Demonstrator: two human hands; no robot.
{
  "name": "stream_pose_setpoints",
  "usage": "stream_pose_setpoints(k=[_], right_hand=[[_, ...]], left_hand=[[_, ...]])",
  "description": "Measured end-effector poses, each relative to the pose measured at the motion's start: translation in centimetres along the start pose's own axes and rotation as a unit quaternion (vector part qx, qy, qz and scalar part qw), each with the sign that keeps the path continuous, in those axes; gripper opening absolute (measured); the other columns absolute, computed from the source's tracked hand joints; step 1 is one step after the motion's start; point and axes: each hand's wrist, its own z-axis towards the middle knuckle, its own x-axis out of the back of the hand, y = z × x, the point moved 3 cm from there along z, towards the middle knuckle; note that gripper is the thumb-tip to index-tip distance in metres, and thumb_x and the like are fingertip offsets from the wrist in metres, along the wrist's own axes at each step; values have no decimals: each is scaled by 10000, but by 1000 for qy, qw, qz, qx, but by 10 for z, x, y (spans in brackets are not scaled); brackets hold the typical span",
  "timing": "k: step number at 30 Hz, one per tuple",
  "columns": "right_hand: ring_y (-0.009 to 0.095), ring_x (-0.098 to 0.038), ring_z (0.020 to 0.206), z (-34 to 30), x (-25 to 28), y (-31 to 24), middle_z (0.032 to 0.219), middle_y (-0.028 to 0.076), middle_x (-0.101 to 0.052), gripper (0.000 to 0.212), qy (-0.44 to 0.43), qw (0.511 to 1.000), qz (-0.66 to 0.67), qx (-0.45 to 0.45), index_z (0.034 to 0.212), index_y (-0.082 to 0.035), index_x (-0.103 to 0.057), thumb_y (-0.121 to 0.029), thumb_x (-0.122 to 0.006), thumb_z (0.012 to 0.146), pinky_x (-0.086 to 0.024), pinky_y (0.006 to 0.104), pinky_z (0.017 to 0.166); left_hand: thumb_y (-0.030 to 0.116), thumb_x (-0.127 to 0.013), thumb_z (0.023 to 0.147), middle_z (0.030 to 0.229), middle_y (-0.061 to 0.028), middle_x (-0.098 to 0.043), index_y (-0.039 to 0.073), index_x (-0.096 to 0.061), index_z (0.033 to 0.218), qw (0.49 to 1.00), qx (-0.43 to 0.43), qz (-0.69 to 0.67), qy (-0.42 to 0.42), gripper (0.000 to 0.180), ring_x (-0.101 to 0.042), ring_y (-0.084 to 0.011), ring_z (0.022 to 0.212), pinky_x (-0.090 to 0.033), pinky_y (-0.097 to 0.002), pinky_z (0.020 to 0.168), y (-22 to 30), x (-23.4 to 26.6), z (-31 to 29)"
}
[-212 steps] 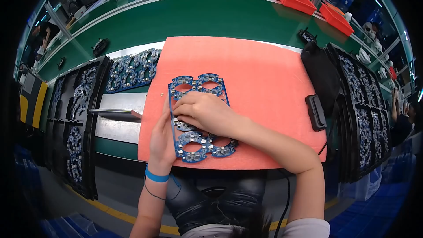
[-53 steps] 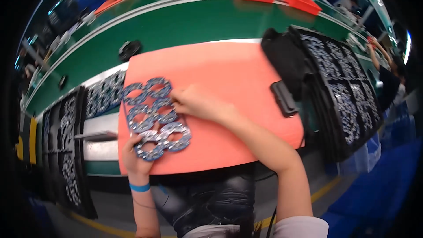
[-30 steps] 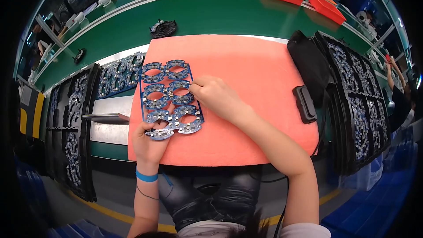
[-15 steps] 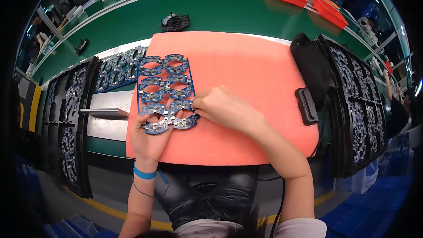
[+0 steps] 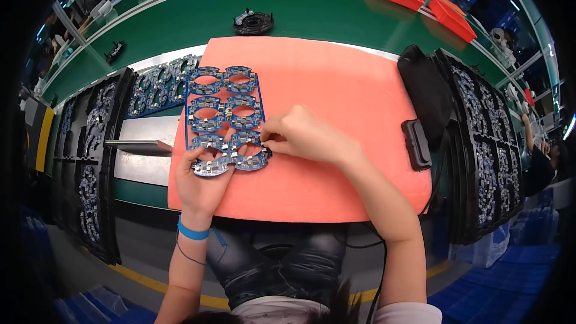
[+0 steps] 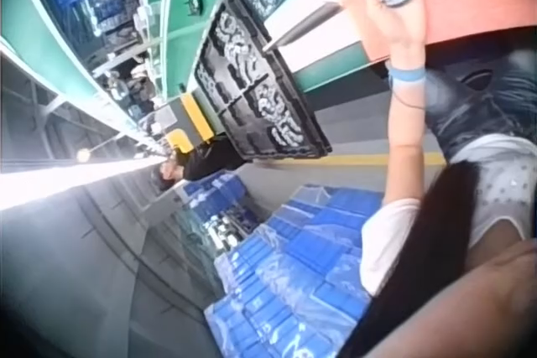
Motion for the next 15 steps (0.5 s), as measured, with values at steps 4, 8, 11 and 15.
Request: stream_pose_setpoints(k=[4,8,11,15], right_hand=[[257,-682,710,1,-2,1,793,148,-669,155,12,997,61,-35,867,13,-664,-54,-694,731,-547,339,678],[257,-680,713,1,2,-3,824,144,-676,151,4,998,44,-55,864,11,-669,-54,-695,731,-547,336,690],[245,-690,810,5,-3,-8,900,99,-700,135,-16,996,24,-81,860,13,-658,-40,-706,746,-570,325,744],[265,-683,823,10,-13,-13,916,87,-703,137,95,988,-86,91,860,-9,-667,-56,-716,741,-566,342,733]], left_hand=[[132,-455,886,1389,-195,-413,-41,-349,1354,1000,-4,18,4,510,-343,-313,1361,-237,-535,1152,2,-2,-2],[127,-453,887,1386,-195,-419,-44,-350,1348,1000,2,7,19,503,-366,-314,1342,-245,-533,1149,0,-2,-1],[128,-449,889,1384,-203,-417,-56,-351,1346,1000,0,15,17,502,-369,-313,1336,-254,-520,1147,1,-2,0],[128,-445,888,1384,-222,-409,-54,-343,1350,1000,18,9,4,507,-368,-320,1333,-261,-500,1147,-1,-2,1]])
